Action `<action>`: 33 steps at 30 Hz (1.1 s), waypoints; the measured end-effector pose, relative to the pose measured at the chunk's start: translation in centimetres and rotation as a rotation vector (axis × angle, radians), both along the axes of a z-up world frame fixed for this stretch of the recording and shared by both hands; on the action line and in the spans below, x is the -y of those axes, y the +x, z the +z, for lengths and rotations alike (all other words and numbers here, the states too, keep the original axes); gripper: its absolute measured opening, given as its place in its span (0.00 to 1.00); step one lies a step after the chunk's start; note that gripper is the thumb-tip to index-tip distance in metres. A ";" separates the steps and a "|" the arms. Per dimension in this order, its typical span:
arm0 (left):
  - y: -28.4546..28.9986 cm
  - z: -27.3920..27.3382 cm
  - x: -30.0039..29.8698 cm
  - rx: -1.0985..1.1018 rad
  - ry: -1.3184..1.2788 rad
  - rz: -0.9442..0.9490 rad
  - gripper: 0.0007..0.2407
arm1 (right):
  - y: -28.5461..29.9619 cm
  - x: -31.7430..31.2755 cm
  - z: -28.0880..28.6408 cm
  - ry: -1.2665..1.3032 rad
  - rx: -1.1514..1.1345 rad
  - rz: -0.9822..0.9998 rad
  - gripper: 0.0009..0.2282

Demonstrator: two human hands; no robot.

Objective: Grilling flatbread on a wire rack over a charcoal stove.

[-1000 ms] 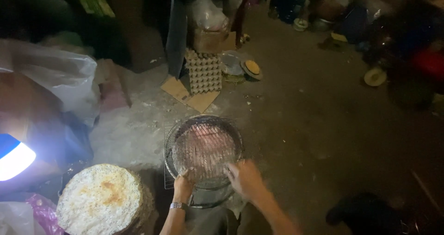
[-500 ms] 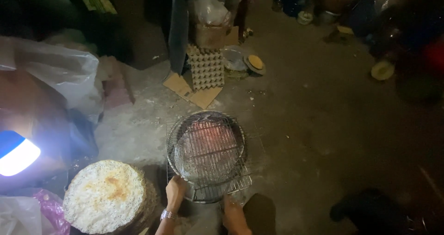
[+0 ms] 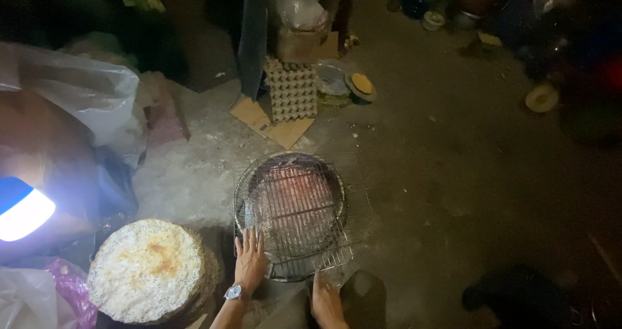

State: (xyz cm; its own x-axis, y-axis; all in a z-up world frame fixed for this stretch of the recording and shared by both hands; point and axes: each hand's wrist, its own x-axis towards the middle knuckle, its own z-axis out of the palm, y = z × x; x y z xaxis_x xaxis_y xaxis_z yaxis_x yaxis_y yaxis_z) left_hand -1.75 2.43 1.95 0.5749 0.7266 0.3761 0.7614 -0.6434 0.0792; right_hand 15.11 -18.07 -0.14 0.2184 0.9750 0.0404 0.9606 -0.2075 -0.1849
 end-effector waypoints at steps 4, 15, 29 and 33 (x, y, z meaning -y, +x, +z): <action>0.3 0.3 -0.6 -0.097 -0.014 -0.048 0.40 | 0.2 0.0 -0.8 -0.029 0.032 0.032 0.31; 0.9 0.5 -1.2 -0.074 0.011 -0.132 0.39 | 0.5 -0.2 -1.4 -0.071 0.025 0.062 0.32; 1.5 0.2 -1.4 -0.153 -0.070 -0.104 0.40 | 1.0 0.0 -3.5 -0.034 0.044 0.079 0.30; 1.5 0.2 -1.2 -0.144 -0.020 -0.117 0.40 | 1.0 0.0 -4.0 -0.047 0.037 0.076 0.31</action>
